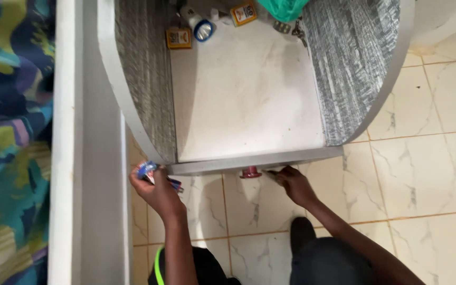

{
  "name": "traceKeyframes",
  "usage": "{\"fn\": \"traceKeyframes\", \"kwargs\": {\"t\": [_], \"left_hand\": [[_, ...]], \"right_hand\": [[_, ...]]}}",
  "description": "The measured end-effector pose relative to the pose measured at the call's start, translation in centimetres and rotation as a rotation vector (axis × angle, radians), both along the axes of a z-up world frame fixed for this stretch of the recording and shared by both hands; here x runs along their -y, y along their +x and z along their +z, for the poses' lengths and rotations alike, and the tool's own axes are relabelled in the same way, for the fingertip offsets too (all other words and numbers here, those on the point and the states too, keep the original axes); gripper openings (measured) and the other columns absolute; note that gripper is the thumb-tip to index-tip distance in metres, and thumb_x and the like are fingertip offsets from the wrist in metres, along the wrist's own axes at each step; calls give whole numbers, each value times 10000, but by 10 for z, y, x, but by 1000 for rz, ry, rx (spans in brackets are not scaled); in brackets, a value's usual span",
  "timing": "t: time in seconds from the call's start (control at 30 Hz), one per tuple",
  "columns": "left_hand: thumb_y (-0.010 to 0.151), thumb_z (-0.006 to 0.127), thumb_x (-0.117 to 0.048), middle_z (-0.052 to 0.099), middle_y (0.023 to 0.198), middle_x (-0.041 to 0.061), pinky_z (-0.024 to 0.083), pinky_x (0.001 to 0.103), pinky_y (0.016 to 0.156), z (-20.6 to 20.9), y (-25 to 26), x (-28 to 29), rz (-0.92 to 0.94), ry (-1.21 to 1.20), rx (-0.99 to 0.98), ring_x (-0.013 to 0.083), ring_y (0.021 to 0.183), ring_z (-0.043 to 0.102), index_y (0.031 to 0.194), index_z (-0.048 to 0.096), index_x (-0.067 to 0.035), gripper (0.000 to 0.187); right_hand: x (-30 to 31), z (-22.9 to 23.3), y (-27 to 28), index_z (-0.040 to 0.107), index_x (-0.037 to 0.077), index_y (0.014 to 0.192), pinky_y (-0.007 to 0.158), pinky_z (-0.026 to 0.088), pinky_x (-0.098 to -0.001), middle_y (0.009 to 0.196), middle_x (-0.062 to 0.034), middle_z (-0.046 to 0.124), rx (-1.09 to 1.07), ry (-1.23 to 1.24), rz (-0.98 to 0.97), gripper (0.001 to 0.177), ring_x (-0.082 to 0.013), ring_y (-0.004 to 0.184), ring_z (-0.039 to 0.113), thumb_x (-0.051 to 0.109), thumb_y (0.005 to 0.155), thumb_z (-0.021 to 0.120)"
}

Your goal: Organizing and tidying the contents of a small nightstand or bedside cabinet.

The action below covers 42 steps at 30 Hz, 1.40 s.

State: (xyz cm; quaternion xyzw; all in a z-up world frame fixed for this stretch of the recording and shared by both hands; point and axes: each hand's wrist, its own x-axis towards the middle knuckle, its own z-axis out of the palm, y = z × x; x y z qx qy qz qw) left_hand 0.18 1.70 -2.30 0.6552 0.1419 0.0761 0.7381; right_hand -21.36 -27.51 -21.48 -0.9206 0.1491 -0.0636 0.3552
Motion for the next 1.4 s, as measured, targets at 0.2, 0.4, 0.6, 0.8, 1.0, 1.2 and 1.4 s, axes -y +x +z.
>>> {"fn": "traceKeyframes", "kwargs": {"t": [0.2,0.4,0.6,0.8,1.0,1.2,1.4], "left_hand": [[881,608,-36,540,909,-20,447,249,518,23,-6,5,-27,-18,-172,70,706,484,1129,497,-126,286],[896,613,-9,548,957,-19,442,223,664,-9,-2,3,24,-108,-39,64,790,512,1153,520,-104,290],[890,629,-4,551,1040,-7,462,229,771,-17,-3,1,60,-100,43,77,874,523,1181,530,-97,322],[874,639,-29,545,1038,-10,459,241,756,23,-14,-11,-25,-92,-107,89,875,509,1189,525,-107,344],[869,612,2,633,1183,30,481,239,842,46,-35,-50,-17,-245,-81,89,947,562,1235,536,-91,386],[874,580,12,706,1123,100,467,240,804,52,-57,-52,-261,-333,-187,108,916,582,1282,521,-96,427],[869,669,-244,675,1287,135,464,366,958,64,-104,-39,-744,-446,-253,216,1131,560,1248,537,-119,421]], "right_hand": [[-3,100,-21,711,89,1055,770,579,-380,1114,-124,661,380,-190,-217,281,-298,972,679,-59,816,717],[-21,118,22,712,79,1035,877,545,-410,1114,-102,614,705,-512,-330,229,-270,1042,624,-49,862,791],[-20,6,39,753,108,968,845,539,-376,1068,-30,661,657,-794,255,107,-248,1034,642,95,862,769],[-8,-26,3,738,167,1000,866,546,-453,969,-18,660,143,-675,240,171,-260,1008,629,83,876,656],[-23,23,-17,742,147,1049,776,556,-410,1003,-42,661,-189,-236,43,259,-258,945,647,10,843,665],[-66,130,14,742,72,958,759,582,-328,979,-43,708,-340,309,285,202,-191,859,724,21,764,771],[-81,256,32,744,89,906,736,570,-320,993,-24,687,-261,311,400,193,-180,891,701,67,723,802]]}}
